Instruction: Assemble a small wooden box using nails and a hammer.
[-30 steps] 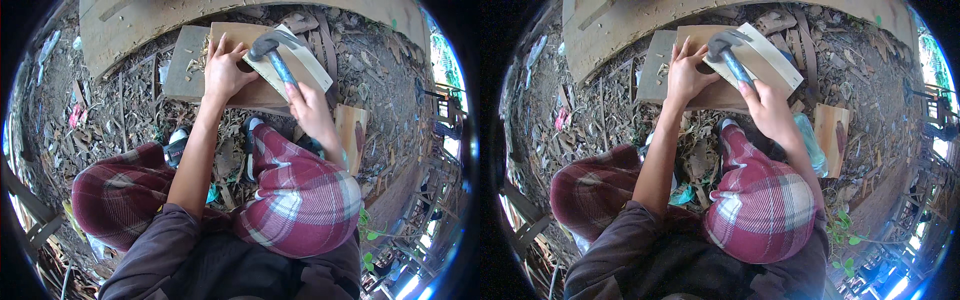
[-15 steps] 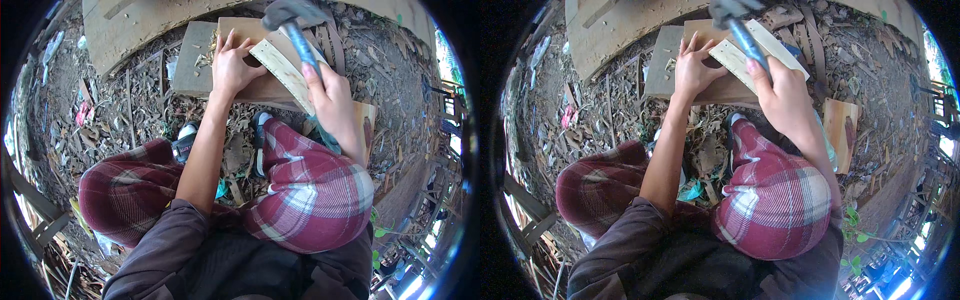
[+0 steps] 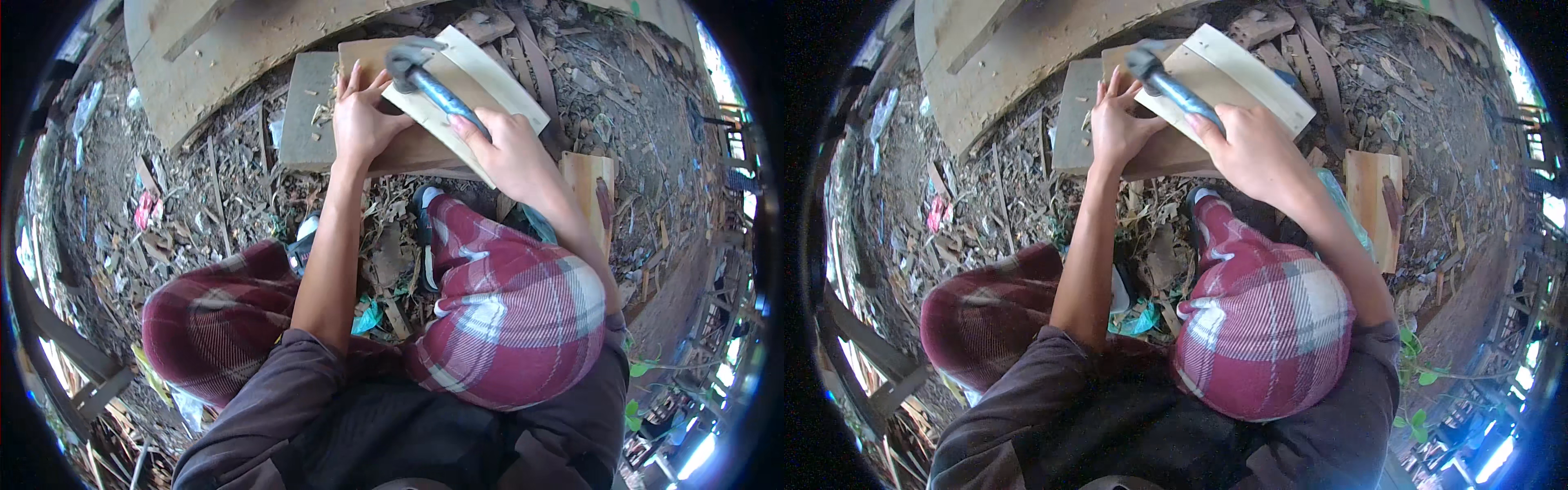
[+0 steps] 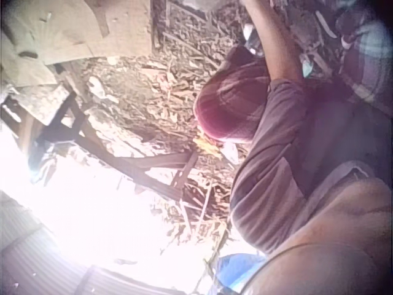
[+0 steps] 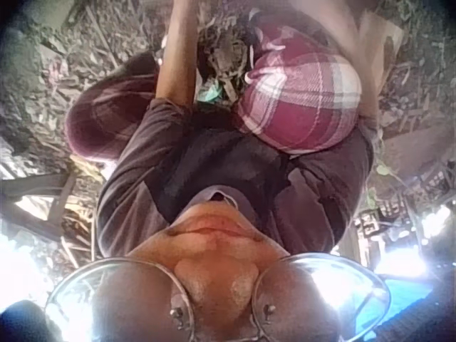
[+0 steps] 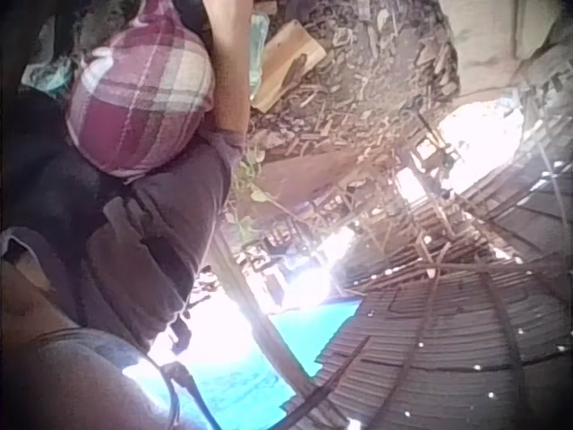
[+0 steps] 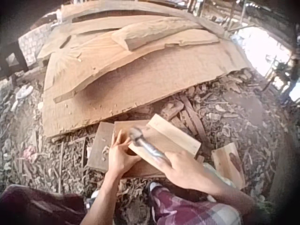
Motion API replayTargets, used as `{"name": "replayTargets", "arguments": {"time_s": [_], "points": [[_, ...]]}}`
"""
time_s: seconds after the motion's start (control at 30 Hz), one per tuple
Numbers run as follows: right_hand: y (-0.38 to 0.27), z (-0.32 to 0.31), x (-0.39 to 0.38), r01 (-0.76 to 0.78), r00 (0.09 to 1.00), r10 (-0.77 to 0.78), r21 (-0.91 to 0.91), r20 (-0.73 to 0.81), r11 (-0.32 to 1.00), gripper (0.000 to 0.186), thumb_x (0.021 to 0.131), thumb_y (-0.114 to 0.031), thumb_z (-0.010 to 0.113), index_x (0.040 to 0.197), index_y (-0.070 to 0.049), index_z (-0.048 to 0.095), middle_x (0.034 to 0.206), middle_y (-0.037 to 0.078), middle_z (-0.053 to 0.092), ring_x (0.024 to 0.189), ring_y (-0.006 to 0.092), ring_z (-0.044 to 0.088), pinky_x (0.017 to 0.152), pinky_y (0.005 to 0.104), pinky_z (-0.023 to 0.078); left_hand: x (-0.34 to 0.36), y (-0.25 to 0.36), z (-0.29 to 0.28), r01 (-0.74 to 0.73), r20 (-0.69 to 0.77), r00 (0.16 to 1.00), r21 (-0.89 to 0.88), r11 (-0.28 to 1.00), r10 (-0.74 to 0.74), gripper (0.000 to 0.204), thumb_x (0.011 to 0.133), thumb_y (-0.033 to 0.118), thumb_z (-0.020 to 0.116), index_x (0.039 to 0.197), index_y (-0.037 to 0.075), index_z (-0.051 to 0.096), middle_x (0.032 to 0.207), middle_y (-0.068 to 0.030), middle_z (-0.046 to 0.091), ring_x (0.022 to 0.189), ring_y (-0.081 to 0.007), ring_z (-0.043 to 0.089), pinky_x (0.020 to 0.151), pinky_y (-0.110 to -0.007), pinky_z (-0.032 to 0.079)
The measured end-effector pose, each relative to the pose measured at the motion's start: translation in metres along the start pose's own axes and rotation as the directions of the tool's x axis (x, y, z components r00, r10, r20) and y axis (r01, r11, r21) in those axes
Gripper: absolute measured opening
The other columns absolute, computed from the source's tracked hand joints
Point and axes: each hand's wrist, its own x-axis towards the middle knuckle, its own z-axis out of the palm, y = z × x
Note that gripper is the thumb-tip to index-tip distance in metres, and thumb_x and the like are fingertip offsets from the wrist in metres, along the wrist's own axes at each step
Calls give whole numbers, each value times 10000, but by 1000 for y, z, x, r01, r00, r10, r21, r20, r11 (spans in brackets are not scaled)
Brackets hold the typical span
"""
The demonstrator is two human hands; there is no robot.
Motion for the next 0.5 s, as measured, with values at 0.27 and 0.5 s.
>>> {"name": "replayTargets", "arguments": {"time_s": [0.27,0.5], "points": [[1,-36,-40,-264,896,431,657,-103,706,388,995,-413,432,818,-72,488,537,-29,425,346,30,334,318,192,267,18,-11,-45,-65,170,985,458,887,-15,601,629,313,793,1162,72,655,1463,-106,389,1411,-367,204,1163,-522,50],[49,-31,-58,-326,794,605,802,-55,501,444,982,-435,450,767,-48,488,509,-8,426,318,56,345,303,222,276,47,46,0,120,9,991,366,923,-132,684,892,387,473,1399,-51,334,1437,-269,347,1369,-461,229,1138,-501,165]]}}
